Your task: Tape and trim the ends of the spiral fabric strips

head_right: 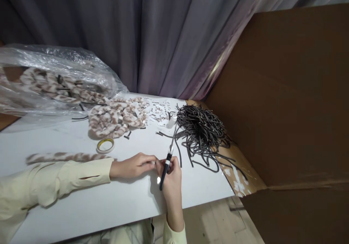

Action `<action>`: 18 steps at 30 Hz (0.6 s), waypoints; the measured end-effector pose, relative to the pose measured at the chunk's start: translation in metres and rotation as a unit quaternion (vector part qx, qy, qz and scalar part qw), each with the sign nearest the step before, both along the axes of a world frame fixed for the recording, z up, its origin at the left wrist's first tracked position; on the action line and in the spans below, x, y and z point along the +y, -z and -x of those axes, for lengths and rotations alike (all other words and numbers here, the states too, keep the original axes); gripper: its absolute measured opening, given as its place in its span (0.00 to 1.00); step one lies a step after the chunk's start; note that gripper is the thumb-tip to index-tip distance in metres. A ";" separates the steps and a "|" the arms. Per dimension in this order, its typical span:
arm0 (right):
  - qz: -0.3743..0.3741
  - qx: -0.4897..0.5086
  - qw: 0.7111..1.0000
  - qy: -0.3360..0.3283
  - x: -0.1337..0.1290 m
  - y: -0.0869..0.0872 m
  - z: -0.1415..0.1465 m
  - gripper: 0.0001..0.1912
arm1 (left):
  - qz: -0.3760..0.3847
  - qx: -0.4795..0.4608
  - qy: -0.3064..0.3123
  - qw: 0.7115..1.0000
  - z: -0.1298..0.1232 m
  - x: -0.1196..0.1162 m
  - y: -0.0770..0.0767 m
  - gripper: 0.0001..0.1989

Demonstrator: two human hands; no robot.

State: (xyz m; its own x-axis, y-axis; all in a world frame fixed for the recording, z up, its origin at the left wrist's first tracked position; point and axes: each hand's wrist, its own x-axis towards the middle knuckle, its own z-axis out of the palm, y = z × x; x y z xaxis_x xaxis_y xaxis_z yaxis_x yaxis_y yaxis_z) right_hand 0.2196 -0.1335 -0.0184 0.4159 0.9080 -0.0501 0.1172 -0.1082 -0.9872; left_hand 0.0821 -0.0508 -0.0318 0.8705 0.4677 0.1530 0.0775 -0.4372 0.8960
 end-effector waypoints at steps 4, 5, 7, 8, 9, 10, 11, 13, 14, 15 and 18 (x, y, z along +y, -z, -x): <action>-0.006 0.008 1.000 0.020 0.001 0.004 0.000 0.15 | -0.018 0.002 0.012 1.000 0.001 0.000 -0.001 0.14; -0.010 0.003 1.000 0.023 0.000 0.004 0.000 0.15 | -0.017 0.001 0.012 1.000 0.001 0.000 -0.001 0.14; -0.018 -0.009 0.999 0.027 -0.001 0.005 -0.001 0.14 | -0.010 0.001 0.011 1.000 0.001 0.000 -0.001 0.13; -0.020 -0.014 0.999 0.031 -0.001 0.005 -0.001 0.14 | -0.006 0.001 0.008 1.000 0.001 0.000 -0.001 0.13; -0.022 -0.015 0.999 0.037 -0.001 0.006 -0.002 0.14 | -0.001 0.002 0.005 1.000 0.001 0.000 -0.001 0.13; -0.022 -0.013 0.999 0.042 -0.002 0.007 -0.002 0.13 | 0.002 0.004 0.002 1.000 0.000 0.000 0.000 0.13; -0.022 -0.009 0.999 0.044 -0.002 0.007 -0.003 0.13 | 0.005 0.006 -0.001 1.000 0.000 0.000 0.000 0.13; -0.024 0.000 0.999 0.044 -0.002 0.007 -0.004 0.13 | 0.006 0.012 -0.005 1.000 0.000 0.000 0.000 0.13; -0.024 0.002 0.999 0.042 -0.002 0.007 -0.005 0.13 | 0.005 0.015 -0.005 1.000 0.000 0.000 0.000 0.12; -0.023 0.002 0.999 0.042 -0.002 0.006 -0.005 0.13 | 0.004 0.016 -0.004 1.000 0.000 0.001 0.000 0.12; -0.018 0.001 0.998 0.052 -0.003 0.003 -0.006 0.12 | 0.013 0.012 0.001 1.000 0.000 0.001 0.001 0.12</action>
